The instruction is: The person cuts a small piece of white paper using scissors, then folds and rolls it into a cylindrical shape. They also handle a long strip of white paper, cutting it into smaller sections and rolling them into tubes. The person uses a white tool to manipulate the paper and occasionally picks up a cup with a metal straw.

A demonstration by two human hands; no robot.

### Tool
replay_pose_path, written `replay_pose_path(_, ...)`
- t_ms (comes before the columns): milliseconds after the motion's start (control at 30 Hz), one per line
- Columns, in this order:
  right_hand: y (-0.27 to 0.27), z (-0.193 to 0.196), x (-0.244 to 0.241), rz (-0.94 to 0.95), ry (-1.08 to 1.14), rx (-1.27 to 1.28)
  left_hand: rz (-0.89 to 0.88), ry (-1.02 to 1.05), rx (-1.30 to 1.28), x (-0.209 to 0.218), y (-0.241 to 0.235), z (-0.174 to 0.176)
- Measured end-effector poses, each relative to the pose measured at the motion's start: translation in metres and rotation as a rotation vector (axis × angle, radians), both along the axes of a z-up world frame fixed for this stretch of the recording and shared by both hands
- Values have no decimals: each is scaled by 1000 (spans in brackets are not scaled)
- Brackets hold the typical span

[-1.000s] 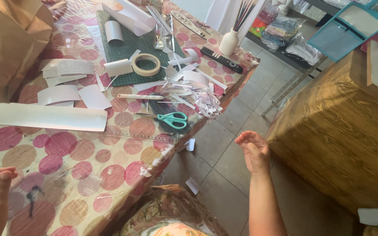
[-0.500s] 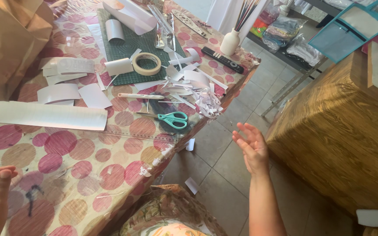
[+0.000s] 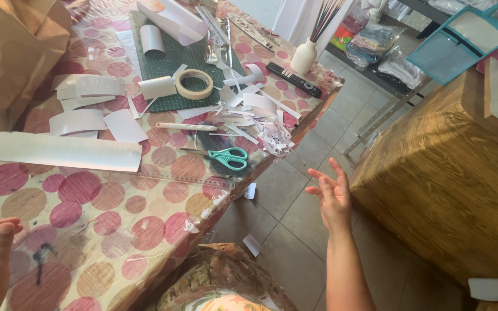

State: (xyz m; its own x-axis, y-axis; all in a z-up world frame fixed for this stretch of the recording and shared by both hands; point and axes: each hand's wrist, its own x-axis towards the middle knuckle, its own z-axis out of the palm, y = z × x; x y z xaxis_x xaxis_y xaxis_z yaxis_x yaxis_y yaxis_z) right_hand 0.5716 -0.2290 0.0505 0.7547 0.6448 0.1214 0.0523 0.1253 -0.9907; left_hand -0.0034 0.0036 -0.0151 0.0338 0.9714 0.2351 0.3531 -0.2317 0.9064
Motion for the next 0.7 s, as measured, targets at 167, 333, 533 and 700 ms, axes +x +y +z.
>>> replay_pose_path(167,2,-5,1,18,-134,35,-7,-29,-34,5,-5,13)
replay_pose_path(333,4,-16,7,-77,-159,-87,2,-22,-37,4,-7,15)
replay_pose_path(533,15,-11,-8,-89,-200,-120,127,140,-105,17,-21,60)
replay_pose_path(700,51,-6,-42,6,-296,-7,98,115,-22,19,-14,54)
